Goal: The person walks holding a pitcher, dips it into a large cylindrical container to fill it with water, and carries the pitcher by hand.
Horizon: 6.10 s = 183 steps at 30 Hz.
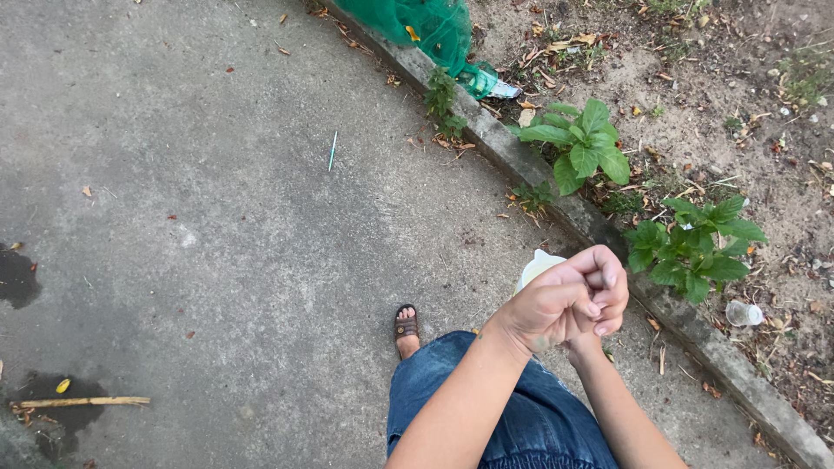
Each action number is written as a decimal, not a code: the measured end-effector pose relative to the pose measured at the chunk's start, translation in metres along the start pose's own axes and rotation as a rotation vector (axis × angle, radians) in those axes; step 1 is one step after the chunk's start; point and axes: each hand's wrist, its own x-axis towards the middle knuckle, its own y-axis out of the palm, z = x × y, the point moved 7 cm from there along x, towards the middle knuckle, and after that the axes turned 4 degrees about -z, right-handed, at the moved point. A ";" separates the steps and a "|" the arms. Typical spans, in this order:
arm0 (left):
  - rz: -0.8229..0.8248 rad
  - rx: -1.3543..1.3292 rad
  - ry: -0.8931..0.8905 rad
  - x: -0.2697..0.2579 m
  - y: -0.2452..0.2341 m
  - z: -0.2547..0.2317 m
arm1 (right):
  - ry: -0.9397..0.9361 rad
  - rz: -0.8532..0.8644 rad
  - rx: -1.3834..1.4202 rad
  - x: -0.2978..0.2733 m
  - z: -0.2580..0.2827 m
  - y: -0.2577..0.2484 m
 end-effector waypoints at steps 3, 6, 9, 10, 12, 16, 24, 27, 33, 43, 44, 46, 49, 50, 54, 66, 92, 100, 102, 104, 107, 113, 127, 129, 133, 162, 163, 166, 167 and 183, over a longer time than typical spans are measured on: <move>-0.018 0.015 0.019 0.002 -0.002 -0.001 | -0.003 -0.018 -0.008 -0.006 0.012 0.003; -0.025 0.009 0.030 0.003 -0.002 -0.003 | 0.027 -0.064 -0.055 -0.005 0.014 0.003; -0.064 0.016 0.016 0.003 -0.006 -0.002 | 0.010 -0.025 -0.053 0.000 0.010 0.003; -0.076 0.054 0.029 0.003 -0.007 -0.003 | 0.023 0.007 -0.039 0.002 0.008 0.004; -0.087 0.092 0.044 0.002 -0.008 -0.003 | 0.035 0.041 -0.026 0.003 0.006 0.006; -0.055 0.051 0.035 0.000 -0.008 -0.004 | 0.088 0.009 -0.078 0.001 0.006 0.004; -0.016 -0.014 0.020 -0.002 -0.011 -0.002 | 0.167 -0.051 -0.065 -0.007 0.006 0.005; -0.023 -0.014 0.015 -0.003 -0.014 -0.001 | 0.164 -0.048 -0.057 -0.003 0.000 0.005; -0.013 0.011 0.016 -0.005 -0.015 -0.001 | 0.165 -0.053 -0.042 -0.001 -0.006 0.002; -0.059 0.019 0.046 -0.006 -0.018 -0.001 | 0.190 -0.068 -0.005 0.027 -0.045 -0.013; -0.072 0.028 0.051 -0.006 -0.019 -0.002 | 0.199 -0.081 -0.030 0.029 -0.047 -0.015; -0.066 0.027 0.049 -0.006 -0.017 -0.001 | 0.189 -0.070 -0.064 0.027 -0.045 -0.015; -0.060 0.038 0.044 -0.009 -0.015 0.000 | 0.179 -0.049 -0.096 0.015 -0.033 -0.012; -0.060 0.051 0.040 -0.009 -0.014 0.000 | 0.178 -0.039 -0.094 0.011 -0.029 -0.011; -0.055 0.059 0.040 -0.010 -0.013 0.000 | 0.205 -0.039 -0.076 0.000 -0.021 -0.006; -0.074 0.060 0.043 -0.013 -0.013 -0.004 | 0.241 -0.094 -0.037 0.028 -0.064 -0.024; -1.025 0.126 0.325 -0.046 -0.230 0.001 | 0.257 -0.081 -0.193 0.032 -0.059 -0.022; -1.143 0.040 0.308 -0.073 -0.285 0.009 | 0.276 -0.087 -0.188 0.030 -0.059 -0.022; -1.149 0.029 0.304 -0.076 -0.290 0.010 | 0.276 -0.087 -0.191 0.029 -0.059 -0.023; -1.188 0.037 0.272 -0.081 -0.297 0.012 | 0.276 -0.100 -0.176 0.028 -0.058 -0.023; -1.161 0.012 0.303 -0.085 -0.305 0.017 | 0.292 -0.120 -0.231 0.026 -0.057 -0.024; -1.102 0.204 -0.168 -0.083 -0.260 0.021 | 0.256 -0.098 -0.187 0.025 -0.041 -0.005; -0.814 0.310 -0.478 -0.072 -0.232 -0.015 | 0.496 0.393 0.463 -0.022 0.017 0.144; -0.808 0.352 -0.514 -0.076 -0.235 -0.028 | 0.512 0.479 0.620 -0.030 0.023 0.162; -0.883 0.743 -0.368 -0.084 -0.273 -0.066 | 0.541 0.615 0.776 -0.067 0.064 0.211; -0.903 1.679 -0.273 -0.111 -0.191 -0.294 | 0.410 0.628 0.598 -0.088 0.177 0.425; -0.935 1.618 -0.256 -0.111 -0.199 -0.313 | 0.404 0.676 0.567 -0.086 0.184 0.446; -0.991 1.529 -0.226 -0.113 -0.219 -0.340 | 0.389 0.788 0.458 -0.085 0.207 0.478; -0.999 1.535 -0.228 -0.115 -0.224 -0.347 | 0.367 0.855 0.417 -0.087 0.215 0.491; -1.539 1.535 -0.025 -0.165 -0.172 -0.534 | 0.649 1.272 0.053 -0.103 0.264 0.688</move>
